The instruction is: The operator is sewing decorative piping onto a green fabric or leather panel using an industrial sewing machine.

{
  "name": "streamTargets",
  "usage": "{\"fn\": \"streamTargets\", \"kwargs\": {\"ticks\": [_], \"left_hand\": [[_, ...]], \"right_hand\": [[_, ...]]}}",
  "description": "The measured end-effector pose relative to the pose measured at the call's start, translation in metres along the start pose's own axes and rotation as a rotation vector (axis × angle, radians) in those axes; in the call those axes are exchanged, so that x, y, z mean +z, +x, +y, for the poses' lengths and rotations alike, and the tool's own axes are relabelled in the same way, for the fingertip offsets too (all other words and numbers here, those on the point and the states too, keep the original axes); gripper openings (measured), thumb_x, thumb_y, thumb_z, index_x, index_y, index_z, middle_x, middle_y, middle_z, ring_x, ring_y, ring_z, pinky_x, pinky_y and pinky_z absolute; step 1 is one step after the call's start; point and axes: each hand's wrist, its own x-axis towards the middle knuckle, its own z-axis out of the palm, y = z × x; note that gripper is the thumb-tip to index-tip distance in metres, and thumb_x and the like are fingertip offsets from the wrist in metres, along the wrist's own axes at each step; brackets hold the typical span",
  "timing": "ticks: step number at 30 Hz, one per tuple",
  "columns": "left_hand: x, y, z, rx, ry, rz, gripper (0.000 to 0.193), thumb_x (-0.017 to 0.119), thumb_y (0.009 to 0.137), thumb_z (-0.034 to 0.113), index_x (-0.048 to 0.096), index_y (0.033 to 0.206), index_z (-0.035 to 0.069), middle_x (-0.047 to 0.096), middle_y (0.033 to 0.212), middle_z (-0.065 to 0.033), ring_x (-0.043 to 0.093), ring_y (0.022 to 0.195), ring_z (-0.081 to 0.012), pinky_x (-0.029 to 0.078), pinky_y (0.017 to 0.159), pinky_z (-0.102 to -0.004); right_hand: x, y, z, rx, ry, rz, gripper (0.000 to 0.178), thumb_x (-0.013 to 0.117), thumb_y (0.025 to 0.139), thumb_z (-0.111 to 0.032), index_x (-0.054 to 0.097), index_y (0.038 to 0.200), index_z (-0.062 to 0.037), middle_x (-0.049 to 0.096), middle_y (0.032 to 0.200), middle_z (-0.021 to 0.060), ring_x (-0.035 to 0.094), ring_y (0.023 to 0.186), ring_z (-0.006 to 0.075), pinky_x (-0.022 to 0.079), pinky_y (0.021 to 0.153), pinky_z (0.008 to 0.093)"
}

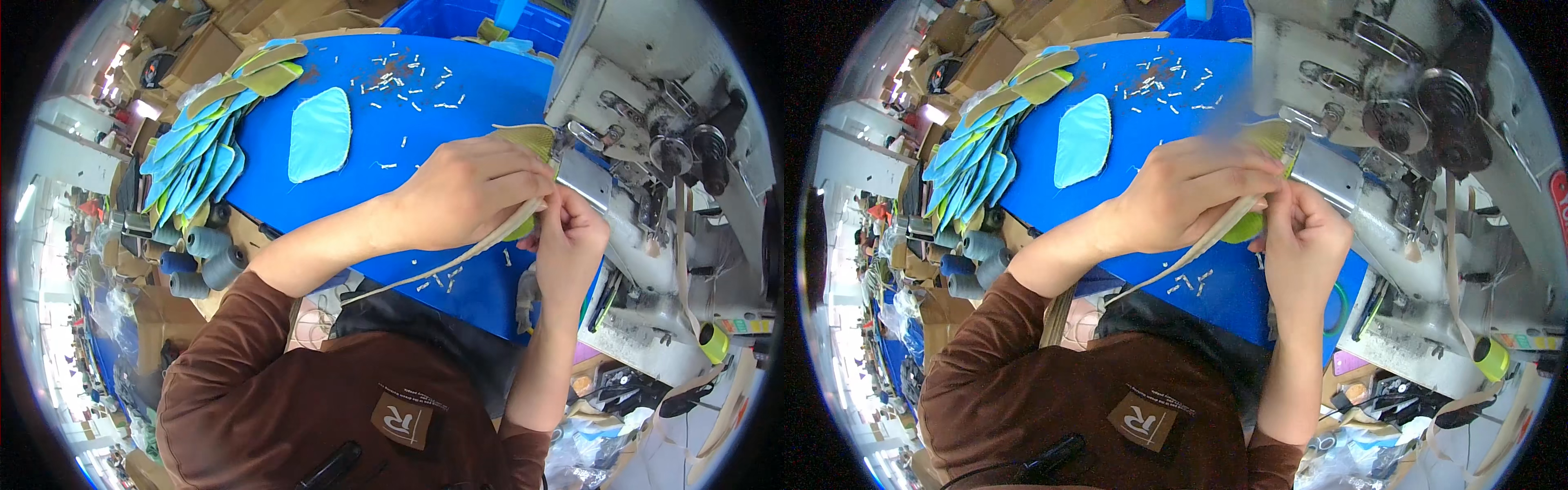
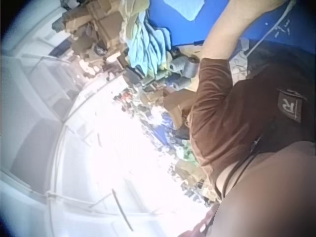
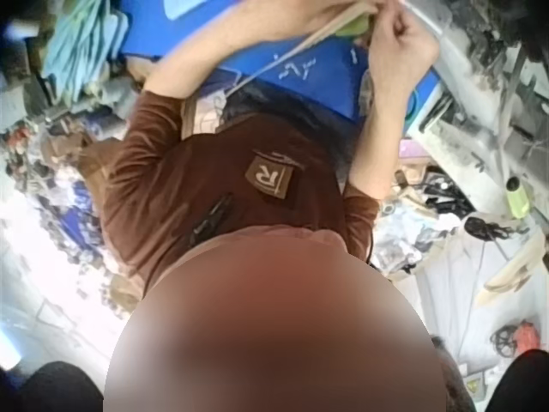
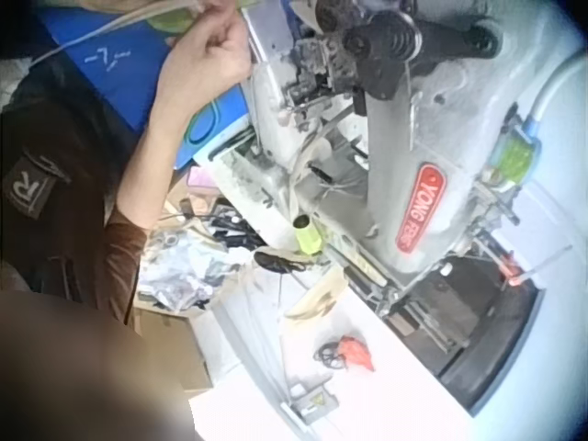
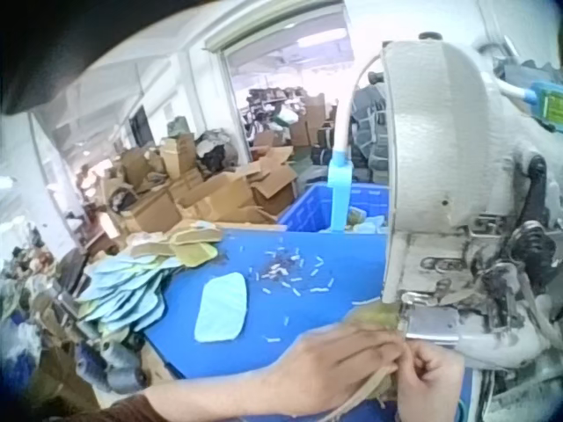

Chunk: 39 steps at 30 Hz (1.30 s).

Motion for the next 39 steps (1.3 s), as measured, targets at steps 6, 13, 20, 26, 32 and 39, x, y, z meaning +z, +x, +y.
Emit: {"fn": "streamTargets", "kwargs": {"ticks": [6,13,20,26,32,39], "left_hand": [[-0.001,-0.004,0.003,-0.13,-0.156,0.025,0.026,0.075,0.075,0.001,0.069,0.1,0.004,0.071,0.104,-0.0092,0.07,0.098,-0.0285,0.056,0.081,-0.0381],[0.0,0.0,0.005,0.021,0.007,0.001,0.026,0.074,0.074,0.0,0.069,0.099,0.006,0.072,0.105,-0.0081,0.07,0.098,-0.0281,0.056,0.079,-0.0376],[0.004,-0.002,0.005,-0.056,-0.044,0.014,0.023,0.075,0.076,0.001,0.068,0.097,0.006,0.072,0.104,-0.0079,0.07,0.098,-0.0272,0.056,0.079,-0.0375],[0.002,0.003,0.004,-0.03,0.009,0.007,0.022,0.074,0.077,0.002,0.068,0.098,0.006,0.072,0.104,-0.0082,0.07,0.098,-0.0278,0.056,0.081,-0.038],[0.002,0.005,-0.003,-0.171,-0.1,-0.059,0.021,0.072,0.082,0.003,0.068,0.102,0.003,0.071,0.105,-0.0111,0.069,0.099,-0.0303,0.056,0.083,-0.0394],[0.0,0.003,0.002,-0.124,-0.074,-0.04,0.022,0.075,0.077,0.002,0.068,0.098,0.004,0.071,0.106,-0.0115,0.069,0.097,-0.0307,0.057,0.082,-0.0375]], "right_hand": [[-0.006,-0.011,0.004,0.036,0.018,0.006,0.02,0.064,0.099,-0.016,0.065,0.086,-0.0006,0.061,0.065,-0.0006,0.053,0.052,0.0032,0.04,0.046,0.0184],[-0.003,-0.002,0.005,-0.02,0.065,0.044,0.018,0.062,0.099,-0.014,0.066,0.09,0.0001,0.062,0.065,-0.0004,0.054,0.052,0.0033,0.041,0.046,0.0185],[-0.001,-0.007,0.009,0.014,0.124,0.039,0.012,0.062,0.098,-0.008,0.068,0.095,0.0013,0.067,0.072,0.0023,0.06,0.057,0.0047,0.046,0.048,0.018],[0.002,-0.002,0.004,0.003,0.119,0.051,0.01,0.062,0.097,-0.005,0.068,0.096,0.0027,0.068,0.072,0.0041,0.061,0.058,0.005,0.048,0.048,0.0186],[0.003,0.0,0.006,0.034,0.026,-0.012,0.01,0.064,0.094,-0.004,0.069,0.091,0.0048,0.07,0.073,0.0069,0.063,0.057,0.0081,0.051,0.05,0.0206],[0.022,0.004,0.027,-0.3,-0.249,0.071,0.009,0.068,0.084,0.0,0.067,0.078,0.006,0.066,0.059,0.0127,0.068,0.054,0.0161,0.052,0.051,0.0284]]}}
